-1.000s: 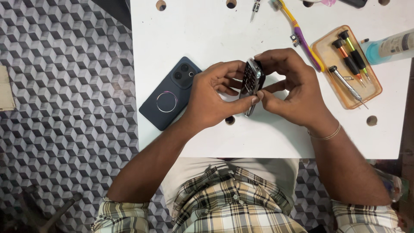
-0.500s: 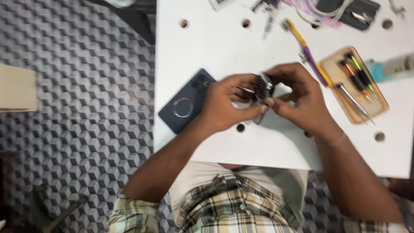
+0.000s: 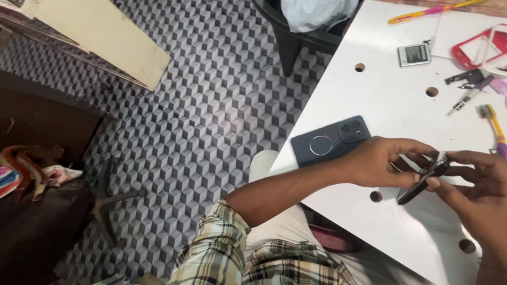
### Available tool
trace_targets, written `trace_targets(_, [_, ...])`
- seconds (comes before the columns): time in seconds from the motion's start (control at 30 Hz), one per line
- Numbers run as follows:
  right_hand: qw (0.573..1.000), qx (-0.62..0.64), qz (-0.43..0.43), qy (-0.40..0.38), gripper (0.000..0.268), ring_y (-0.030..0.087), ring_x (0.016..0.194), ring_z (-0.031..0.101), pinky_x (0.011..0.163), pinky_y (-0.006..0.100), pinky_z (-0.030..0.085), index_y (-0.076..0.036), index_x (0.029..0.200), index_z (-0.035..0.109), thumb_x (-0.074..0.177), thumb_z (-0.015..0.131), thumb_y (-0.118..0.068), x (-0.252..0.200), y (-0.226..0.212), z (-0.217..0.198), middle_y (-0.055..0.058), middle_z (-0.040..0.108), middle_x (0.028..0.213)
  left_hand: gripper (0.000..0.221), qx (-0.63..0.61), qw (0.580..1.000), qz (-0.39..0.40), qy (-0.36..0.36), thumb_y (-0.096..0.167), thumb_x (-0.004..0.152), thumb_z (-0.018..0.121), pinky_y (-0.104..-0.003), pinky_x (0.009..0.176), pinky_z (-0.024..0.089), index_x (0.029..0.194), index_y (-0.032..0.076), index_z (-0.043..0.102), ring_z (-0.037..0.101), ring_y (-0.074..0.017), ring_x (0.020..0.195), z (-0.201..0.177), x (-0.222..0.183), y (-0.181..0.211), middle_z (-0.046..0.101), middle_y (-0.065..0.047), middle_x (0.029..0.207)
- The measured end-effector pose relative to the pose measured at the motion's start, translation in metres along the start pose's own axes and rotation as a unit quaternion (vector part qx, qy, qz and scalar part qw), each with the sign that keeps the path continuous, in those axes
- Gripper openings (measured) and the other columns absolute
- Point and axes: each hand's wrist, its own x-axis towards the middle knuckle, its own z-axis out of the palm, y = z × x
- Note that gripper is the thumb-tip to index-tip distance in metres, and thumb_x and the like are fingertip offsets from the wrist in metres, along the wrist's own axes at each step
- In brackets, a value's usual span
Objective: The person disassembles a feature phone by removing the back cover and battery, then extracts the motherboard. They spray the board with a cleaning solution and scrub it with a toothbrush. The phone remains disassembled on the table at the end.
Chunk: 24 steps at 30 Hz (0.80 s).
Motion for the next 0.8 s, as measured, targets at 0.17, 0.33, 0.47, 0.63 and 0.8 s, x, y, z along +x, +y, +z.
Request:
trace_targets(0.17, [0.997,-0.066,0.048,-0.003,0.056,0.038,0.108,0.072,0.090,0.046,0.062,0.008,0.137,0.051,0.087,0.075,0.002,-0.004,0.015,-0.010,0.031,0.068,0.114,0.068,0.019,1.000,0.015,-0.020,0.014,0.087,0.080,-0.033,0.088,0.066,0.149,0.003,0.055,0.076,-0.0200,0.099,-0.001,-0.001,0.001,0.074,-0.015,0.121])
trace_targets(0.33, [0.978,-0.174,0.116,-0.001,0.060,0.047,0.103,0.072,0.088,0.054,0.061,0.014,0.135,0.053,0.087,0.081,-0.006,0.004,0.006,-0.001,0.038,0.067,0.107,0.070,0.051,0.998,0.014,-0.021,0.011,0.084,0.080,-0.031,0.095,0.064,0.148,0.003,0.054,0.076,-0.0183,0.104,-0.003,-0.002,0.006,0.076,-0.015,0.121])
trace_targets(0.47, [0.979,-0.196,0.056,0.018,0.060,0.043,0.109,0.072,0.093,0.049,0.061,0.014,0.137,0.052,0.090,0.081,-0.008,0.003,-0.010,0.009,0.037,0.067,0.105,0.074,0.096,0.995,0.011,-0.008,0.011,0.081,0.080,-0.031,0.094,0.064,0.149,0.005,0.053,0.077,-0.0180,0.101,-0.001,-0.004,0.017,0.078,-0.013,0.119])
trace_targets(0.63, [0.991,-0.130,-0.030,0.025,0.055,0.025,0.106,0.070,0.083,0.037,0.063,0.005,0.128,0.057,0.080,0.082,-0.003,-0.008,-0.005,0.013,0.019,0.066,0.125,0.078,0.052,0.998,0.002,-0.032,0.009,0.077,0.081,-0.033,0.090,0.065,0.149,0.007,0.051,0.076,-0.0168,0.100,-0.006,-0.008,0.022,0.076,-0.013,0.120])
trace_targets(0.8, [0.997,-0.073,-0.034,-0.005,0.052,0.015,0.096,0.071,0.073,0.028,0.062,-0.001,0.123,0.061,0.076,0.083,-0.005,-0.005,-0.008,0.008,0.009,0.066,0.114,0.071,0.093,0.996,0.005,-0.007,0.005,0.081,0.074,-0.033,0.089,0.065,0.146,0.009,0.046,0.076,-0.0174,0.097,0.001,-0.015,0.036,0.076,-0.014,0.110])
